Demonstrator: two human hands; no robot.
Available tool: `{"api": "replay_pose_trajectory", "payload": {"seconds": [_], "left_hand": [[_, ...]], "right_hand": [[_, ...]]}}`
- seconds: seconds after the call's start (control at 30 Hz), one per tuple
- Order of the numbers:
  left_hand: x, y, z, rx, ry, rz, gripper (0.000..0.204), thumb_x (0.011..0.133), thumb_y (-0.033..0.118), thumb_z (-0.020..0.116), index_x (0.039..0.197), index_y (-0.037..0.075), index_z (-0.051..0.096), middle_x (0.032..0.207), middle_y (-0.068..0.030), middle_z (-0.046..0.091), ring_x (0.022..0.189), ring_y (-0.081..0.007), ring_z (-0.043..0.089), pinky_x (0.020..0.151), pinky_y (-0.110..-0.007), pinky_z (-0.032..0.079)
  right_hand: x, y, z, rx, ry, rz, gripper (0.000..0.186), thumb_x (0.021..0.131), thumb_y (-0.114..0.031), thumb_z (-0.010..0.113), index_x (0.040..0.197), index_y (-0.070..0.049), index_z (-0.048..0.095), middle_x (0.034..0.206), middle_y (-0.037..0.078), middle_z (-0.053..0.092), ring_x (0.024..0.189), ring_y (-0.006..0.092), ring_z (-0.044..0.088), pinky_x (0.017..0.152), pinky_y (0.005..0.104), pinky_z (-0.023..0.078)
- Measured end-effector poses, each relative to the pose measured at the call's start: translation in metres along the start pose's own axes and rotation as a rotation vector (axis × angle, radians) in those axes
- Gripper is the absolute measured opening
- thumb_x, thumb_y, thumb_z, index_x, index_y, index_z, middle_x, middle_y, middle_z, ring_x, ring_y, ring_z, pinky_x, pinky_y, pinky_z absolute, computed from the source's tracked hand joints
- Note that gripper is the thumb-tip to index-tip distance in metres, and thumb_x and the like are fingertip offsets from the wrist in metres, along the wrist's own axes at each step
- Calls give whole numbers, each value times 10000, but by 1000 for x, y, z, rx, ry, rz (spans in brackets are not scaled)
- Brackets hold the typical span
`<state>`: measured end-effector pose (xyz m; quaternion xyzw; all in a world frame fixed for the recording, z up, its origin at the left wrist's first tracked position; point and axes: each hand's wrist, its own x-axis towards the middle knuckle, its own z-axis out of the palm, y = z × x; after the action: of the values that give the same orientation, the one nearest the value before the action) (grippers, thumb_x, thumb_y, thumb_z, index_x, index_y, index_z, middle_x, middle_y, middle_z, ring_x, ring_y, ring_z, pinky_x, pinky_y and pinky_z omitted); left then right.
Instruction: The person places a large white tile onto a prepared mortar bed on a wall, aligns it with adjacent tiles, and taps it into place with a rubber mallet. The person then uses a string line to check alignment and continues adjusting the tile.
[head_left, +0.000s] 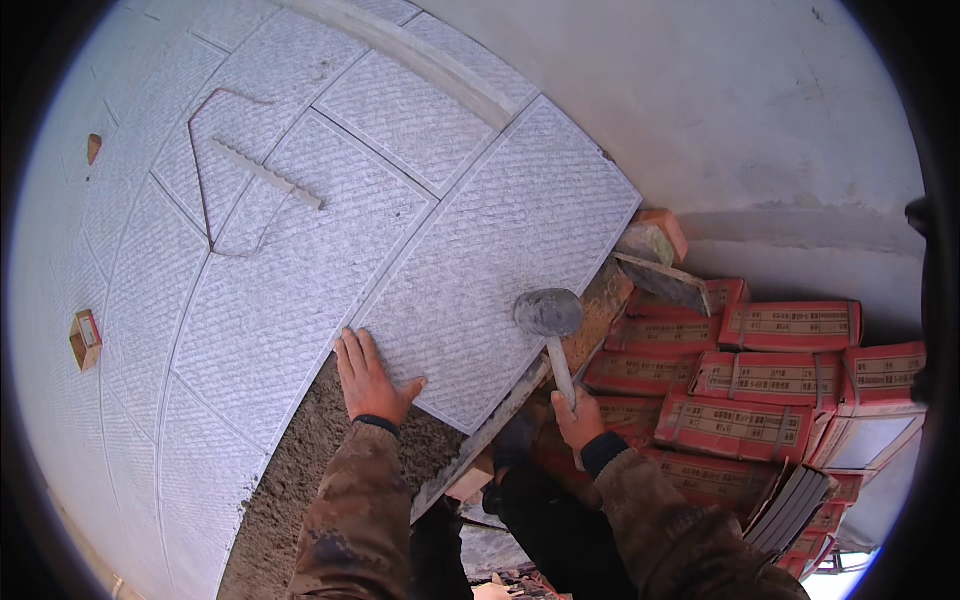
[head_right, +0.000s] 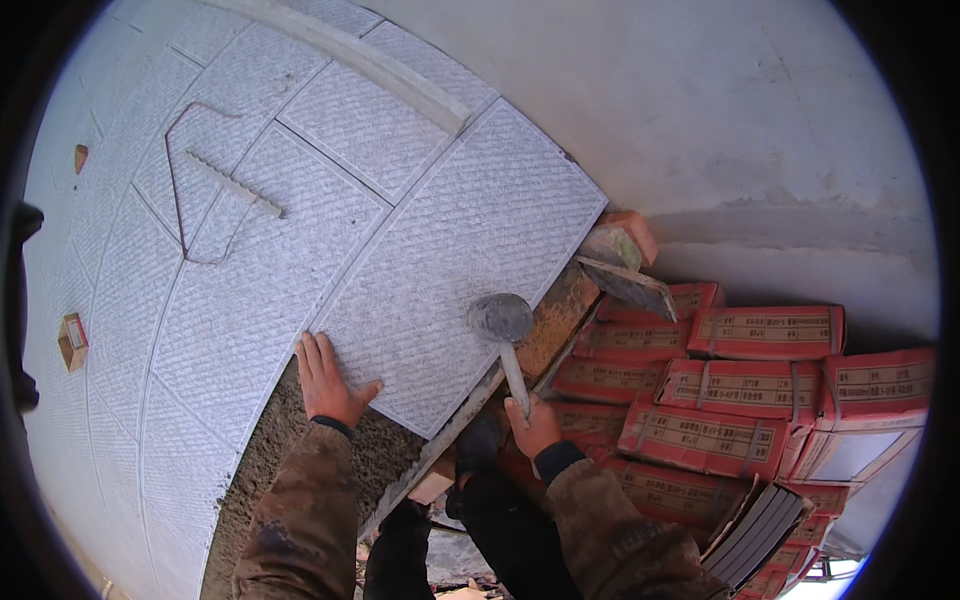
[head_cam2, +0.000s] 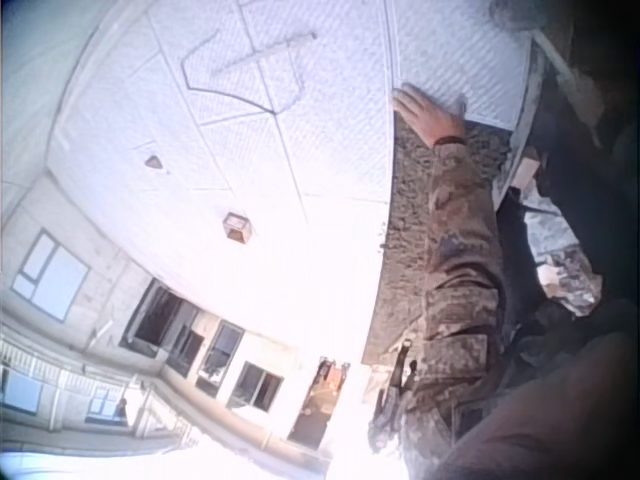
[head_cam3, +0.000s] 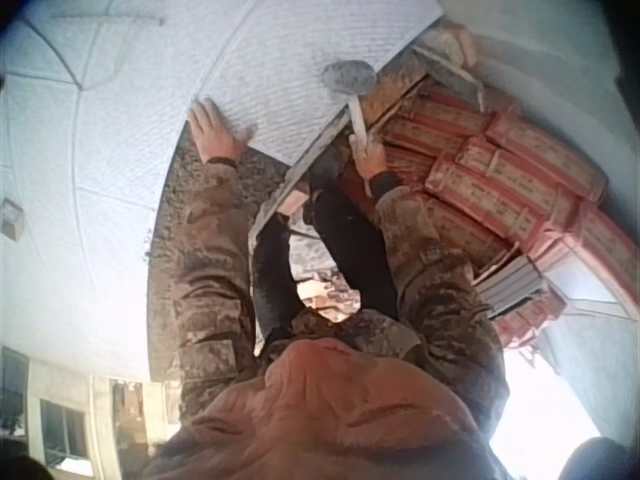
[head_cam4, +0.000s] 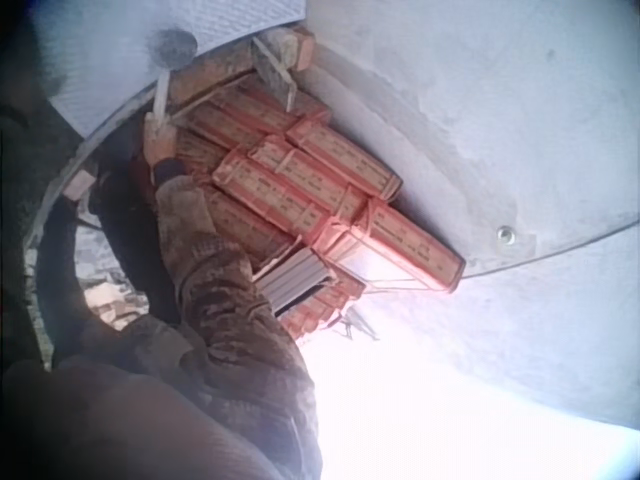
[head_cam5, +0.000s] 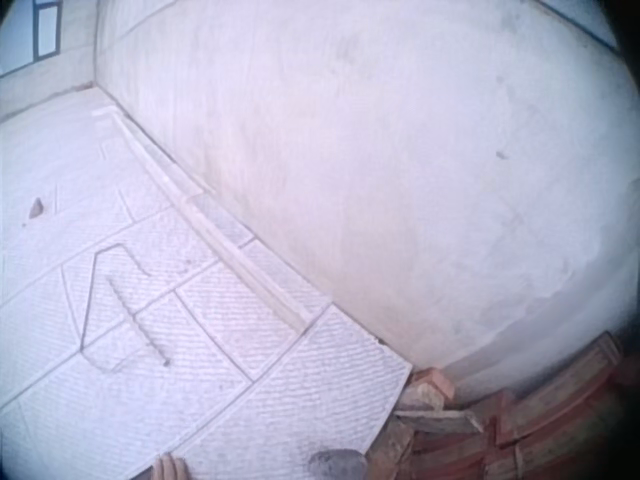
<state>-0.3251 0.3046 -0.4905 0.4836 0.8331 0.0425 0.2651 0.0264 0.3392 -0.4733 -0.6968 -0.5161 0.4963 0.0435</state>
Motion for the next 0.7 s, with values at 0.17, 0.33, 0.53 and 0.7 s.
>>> {"api": "replay_pose_trajectory", "payload": {"seconds": [0.17,0.33,0.53,0.7], "left_hand": [[-34,4,13,-120,11,-135,1237,613,359,915,1517,-74,190,1580,-318,154,1472,-464,158,1198,-490,222],[-49,7,33,-180,54,-135,1248,608,317,924,1517,-80,167,1580,-321,144,1474,-455,165,1196,-475,230],[-48,6,31,-171,24,-121,1246,619,346,914,1512,-88,161,1570,-337,151,1461,-466,187,1194,-474,235],[-47,7,31,-175,22,-141,1258,601,313,929,1519,-81,165,1582,-321,140,1465,-447,203,1183,-453,265]], "right_hand": [[2,-1,-5,-32,23,-86,304,950,-290,639,957,13,624,719,199,616,647,336,624,613,419,480],[0,-20,-10,-64,36,-164,275,939,-268,651,948,6,628,723,197,610,642,332,620,601,414,475],[-2,-27,-6,-69,33,-341,264,929,-254,655,944,7,619,725,203,607,664,347,630,605,421,469],[-3,-11,0,-116,0,-184,279,936,-265,645,943,12,615,724,207,608,664,333,633,602,425,461]]}}
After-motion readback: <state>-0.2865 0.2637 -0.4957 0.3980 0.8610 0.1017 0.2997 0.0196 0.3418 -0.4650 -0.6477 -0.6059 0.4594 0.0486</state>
